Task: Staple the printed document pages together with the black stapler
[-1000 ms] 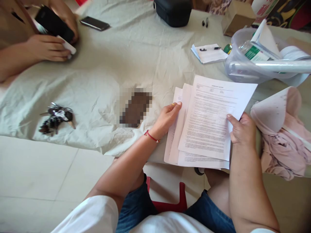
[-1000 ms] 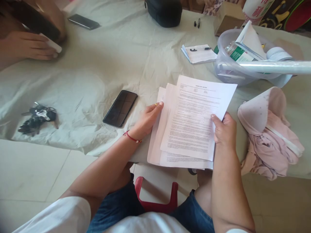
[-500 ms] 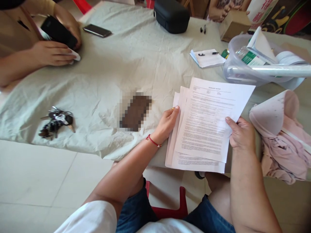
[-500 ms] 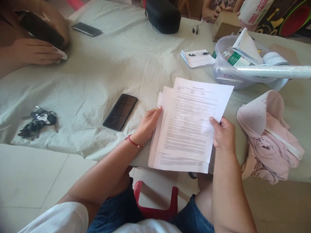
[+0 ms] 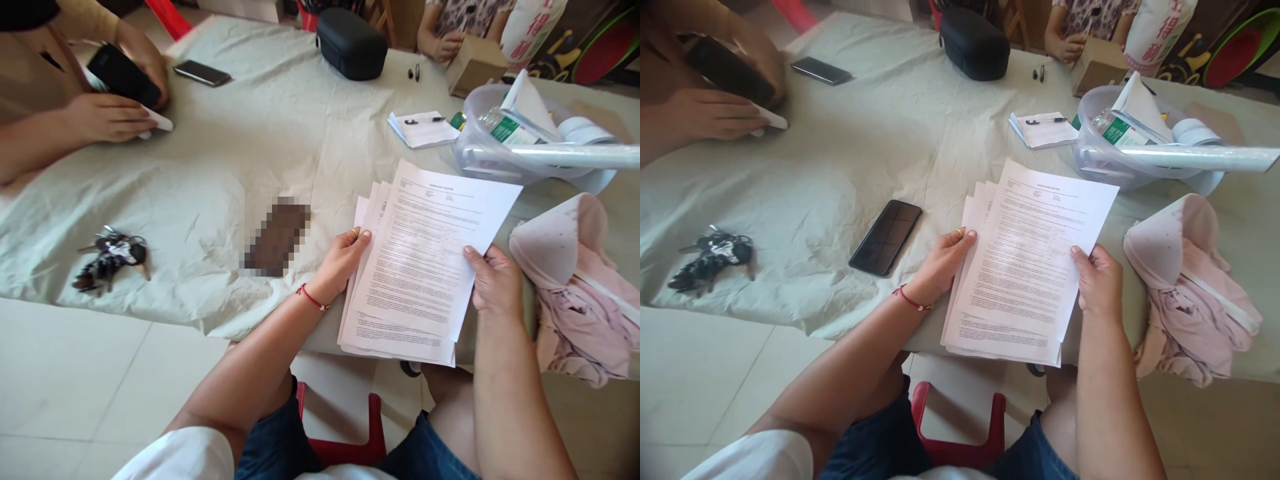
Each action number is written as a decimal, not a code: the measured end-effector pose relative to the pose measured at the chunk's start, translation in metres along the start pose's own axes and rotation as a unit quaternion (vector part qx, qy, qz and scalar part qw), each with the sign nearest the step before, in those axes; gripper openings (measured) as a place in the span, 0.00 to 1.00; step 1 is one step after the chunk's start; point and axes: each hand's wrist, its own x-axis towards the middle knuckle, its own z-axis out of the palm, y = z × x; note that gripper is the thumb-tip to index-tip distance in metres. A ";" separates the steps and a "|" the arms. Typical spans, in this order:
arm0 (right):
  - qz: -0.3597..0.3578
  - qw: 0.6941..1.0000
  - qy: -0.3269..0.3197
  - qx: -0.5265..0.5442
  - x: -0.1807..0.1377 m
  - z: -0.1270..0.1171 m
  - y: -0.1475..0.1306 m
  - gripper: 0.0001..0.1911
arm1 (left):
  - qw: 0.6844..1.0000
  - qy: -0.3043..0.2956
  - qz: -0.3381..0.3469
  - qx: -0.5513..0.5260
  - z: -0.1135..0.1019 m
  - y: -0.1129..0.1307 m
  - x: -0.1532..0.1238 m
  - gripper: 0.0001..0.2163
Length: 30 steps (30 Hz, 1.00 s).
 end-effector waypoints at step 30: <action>0.140 0.990 -0.014 -0.019 -0.002 -0.045 -0.023 0.21 | 0.999 0.026 -0.004 0.020 -0.011 -0.001 -0.019 0.22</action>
